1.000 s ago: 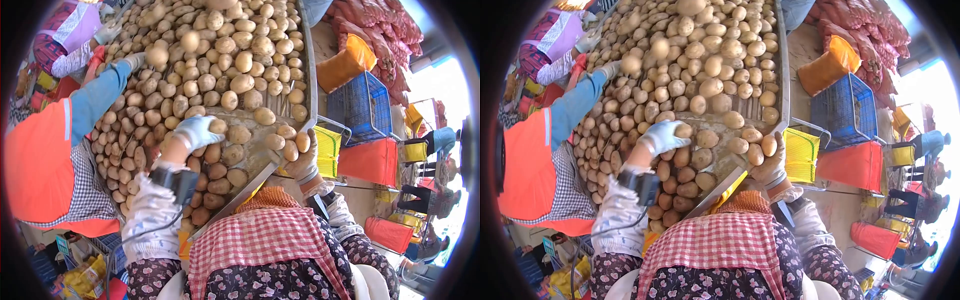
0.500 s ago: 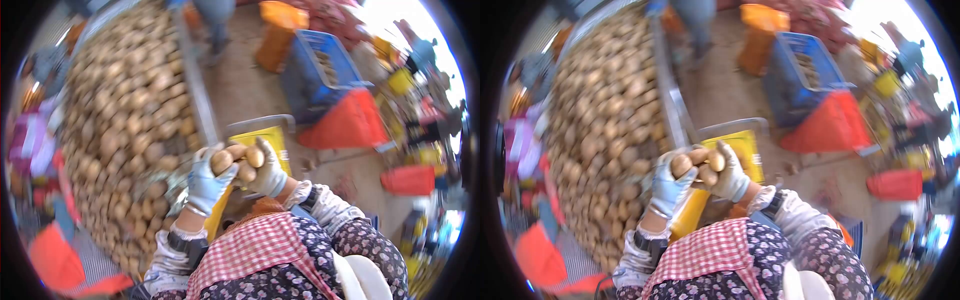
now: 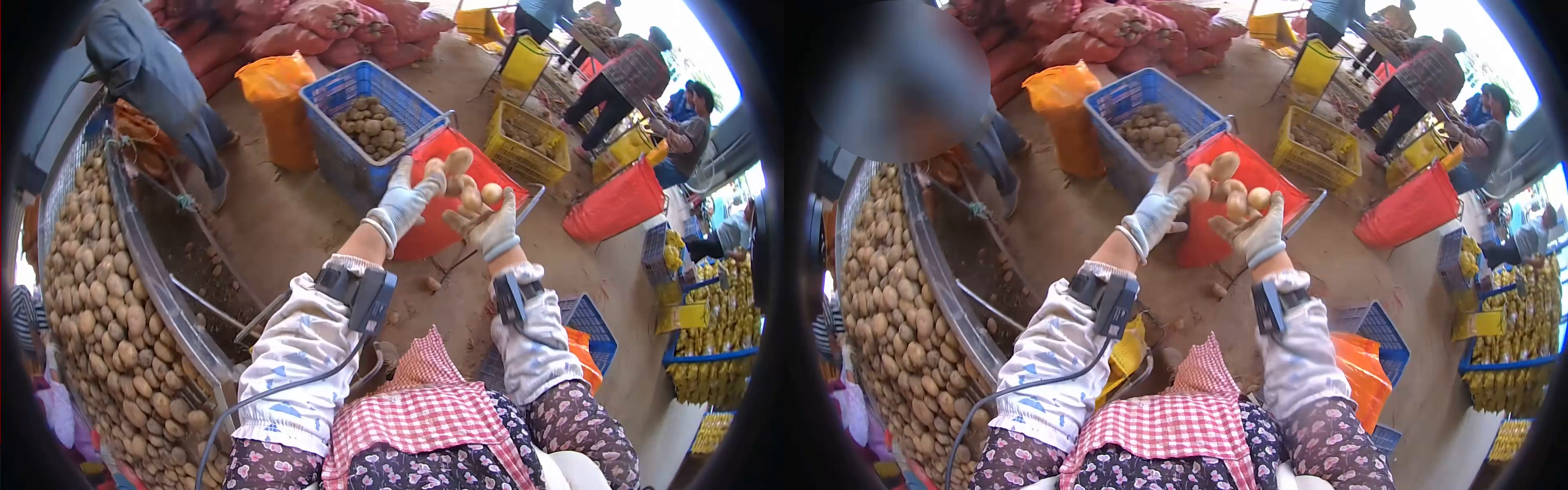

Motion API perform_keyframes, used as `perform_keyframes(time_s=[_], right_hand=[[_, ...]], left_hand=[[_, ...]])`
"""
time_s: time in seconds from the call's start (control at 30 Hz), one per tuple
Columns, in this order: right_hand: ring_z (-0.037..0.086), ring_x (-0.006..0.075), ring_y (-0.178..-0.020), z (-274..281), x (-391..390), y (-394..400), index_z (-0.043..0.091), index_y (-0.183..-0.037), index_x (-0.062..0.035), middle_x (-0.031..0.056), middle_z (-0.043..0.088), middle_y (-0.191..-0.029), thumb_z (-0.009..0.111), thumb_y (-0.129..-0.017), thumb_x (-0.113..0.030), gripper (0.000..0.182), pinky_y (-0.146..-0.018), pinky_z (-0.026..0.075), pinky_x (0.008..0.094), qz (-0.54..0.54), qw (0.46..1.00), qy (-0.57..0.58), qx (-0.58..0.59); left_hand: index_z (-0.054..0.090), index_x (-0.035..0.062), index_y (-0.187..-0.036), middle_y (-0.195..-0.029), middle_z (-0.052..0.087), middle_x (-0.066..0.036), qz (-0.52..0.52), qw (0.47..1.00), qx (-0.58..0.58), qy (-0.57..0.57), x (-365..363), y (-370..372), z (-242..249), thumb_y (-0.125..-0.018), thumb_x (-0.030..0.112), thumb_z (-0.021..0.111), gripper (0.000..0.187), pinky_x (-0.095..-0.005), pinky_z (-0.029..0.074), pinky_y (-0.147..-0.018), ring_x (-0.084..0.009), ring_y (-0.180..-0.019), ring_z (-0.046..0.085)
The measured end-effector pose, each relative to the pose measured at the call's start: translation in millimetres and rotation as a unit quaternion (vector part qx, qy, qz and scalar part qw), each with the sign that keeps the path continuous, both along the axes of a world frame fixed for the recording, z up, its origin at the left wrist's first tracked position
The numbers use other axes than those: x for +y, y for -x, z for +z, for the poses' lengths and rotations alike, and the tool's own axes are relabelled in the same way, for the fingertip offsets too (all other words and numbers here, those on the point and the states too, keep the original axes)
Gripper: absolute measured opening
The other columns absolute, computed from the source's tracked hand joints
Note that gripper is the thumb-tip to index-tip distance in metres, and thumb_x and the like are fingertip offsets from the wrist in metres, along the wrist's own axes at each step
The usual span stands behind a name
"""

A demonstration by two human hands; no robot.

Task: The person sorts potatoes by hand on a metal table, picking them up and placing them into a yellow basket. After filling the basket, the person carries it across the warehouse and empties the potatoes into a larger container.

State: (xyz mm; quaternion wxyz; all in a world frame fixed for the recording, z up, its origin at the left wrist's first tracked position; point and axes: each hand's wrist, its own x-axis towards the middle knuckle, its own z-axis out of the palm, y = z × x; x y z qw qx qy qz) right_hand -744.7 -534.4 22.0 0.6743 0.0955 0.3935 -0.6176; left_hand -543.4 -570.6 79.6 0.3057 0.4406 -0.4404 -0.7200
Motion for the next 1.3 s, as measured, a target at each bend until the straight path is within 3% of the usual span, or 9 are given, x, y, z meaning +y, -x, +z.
perform_keyframes(time_s=[0.13, 0.2, 0.27, 0.5, 0.7, 0.8, 0.93, 1.1, 1.3], right_hand=[[0.042, 0.0365, -0.125, -24, 15, 21, 0.038, -0.133, -0.0106, 0.0166, 0.037, -0.142, 0.045, -0.088, -0.062, 0.069, -0.107, 0.033, 0.0539, -0.163, 0.97, -0.115, 0.136], [0.047, 0.0305, -0.118, -189, 55, 105, 0.048, -0.123, -0.0105, 0.0132, 0.048, -0.134, 0.04, -0.095, -0.052, 0.05, -0.101, 0.04, 0.0464, 0.144, 0.937, 0.296, 0.114], [0.055, 0.0263, -0.091, -145, 99, 56, 0.056, -0.103, -0.0114, 0.0068, 0.059, -0.108, 0.035, -0.099, -0.039, 0.034, -0.077, 0.047, 0.039, 0.059, 0.992, 0.103, 0.031], [0.035, 0.0134, -0.054, -89, 73, -87, 0.043, -0.061, -0.0152, -0.0031, 0.036, -0.058, 0.045, -0.098, -0.036, 0.042, -0.051, 0.036, 0.0275, 0.287, 0.919, -0.007, 0.271], [0.052, 0.0102, -0.066, 10, 98, -337, 0.065, -0.092, 0.001, 0.0023, 0.06, -0.072, 0.043, -0.1, -0.025, 0.035, -0.065, 0.044, 0.0249, 0.418, 0.668, 0.383, 0.483], [0.061, 0.0121, -0.082, 0, 155, -434, 0.062, -0.114, -0.0003, 0.0058, 0.064, -0.096, 0.052, -0.096, -0.014, 0.024, -0.075, 0.049, 0.025, 0.541, 0.549, 0.476, 0.423], [0.062, 0.0309, -0.099, 14, 279, -539, 0.053, -0.129, -0.0059, 0.0158, 0.062, -0.113, 0.069, -0.08, -0.023, 0.054, -0.087, 0.049, 0.0372, 0.533, 0.236, 0.716, 0.385], [0.033, 0.0377, -0.133, -11, 366, -592, 0.037, -0.142, -0.015, 0.0175, 0.038, -0.143, 0.065, -0.076, -0.049, 0.08, -0.109, 0.024, 0.0527, 0.419, -0.066, 0.755, 0.5], [0.034, 0.0381, -0.132, -20, 365, -647, 0.037, -0.143, -0.0168, 0.0171, 0.037, -0.144, 0.062, -0.075, -0.056, 0.082, -0.108, 0.025, 0.0531, 0.389, -0.101, 0.73, 0.553]], left_hand=[[0.01, 0.0153, -0.152, -0.147, 0.034, -0.012, 0.016, 0.998, -0.062, -0.004, 15, -20, -49, -0.091, 0.041, 0.057, 0.081, -0.0474, 0.042, -0.096, -0.0299, -0.127, 0.043], [0.025, 0.0143, -0.148, -0.135, 0.048, -0.008, 0.008, 0.997, -0.017, -0.077, 46, -60, -81, -0.094, 0.034, 0.053, 0.064, -0.0409, 0.048, -0.086, -0.0227, -0.105, 0.057], [0.048, 0.0172, -0.125, -0.095, 0.057, 0.002, 0.029, 0.95, 0.243, -0.195, 88, -108, -144, -0.097, 0.024, 0.05, 0.029, -0.0292, 0.047, -0.062, -0.012, -0.071, 0.051], [0.052, 0.0111, -0.125, -0.106, 0.063, -0.008, 0.177, 0.967, 0.022, -0.184, 254, -230, -65, -0.097, 0.04, 0.046, 0.04, -0.0204, 0.041, -0.045, -0.0101, -0.054, 0.052], [0.065, 0.0084, -0.113, -0.095, 0.067, -0.004, 0.455, 0.89, 0.031, -0.003, 405, -316, -47, -0.097, 0.035, 0.051, 0.034, -0.0215, 0.044, -0.053, -0.008, -0.061, 0.055], [0.064, 0.002, -0.112, -0.1, 0.068, -0.014, 0.619, 0.644, -0.396, 0.212, 480, -346, -74, -0.092, 0.023, 0.058, 0.03, -0.0339, 0.051, -0.079, -0.0256, -0.087, 0.066], [0.039, 0.0109, -0.142, -0.144, 0.036, -0.019, 0.448, 0.532, -0.718, 0.016, 599, -370, -68, -0.079, 0.043, 0.063, 0.074, -0.0528, 0.023, -0.11, -0.0426, -0.131, 0.033], [0.031, 0.0098, -0.146, -0.148, 0.03, -0.022, 0.461, 0.519, -0.713, -0.096, 662, -411, -113, -0.081, 0.052, 0.059, 0.082, -0.0518, 0.016, -0.113, -0.0419, -0.137, 0.025], [0.035, 0.0097, -0.143, -0.148, 0.031, -0.019, 0.39, 0.531, -0.747, -0.091, 698, -487, -112, -0.083, 0.045, 0.058, 0.074, -0.0499, 0.022, -0.112, -0.0384, -0.135, 0.031]])
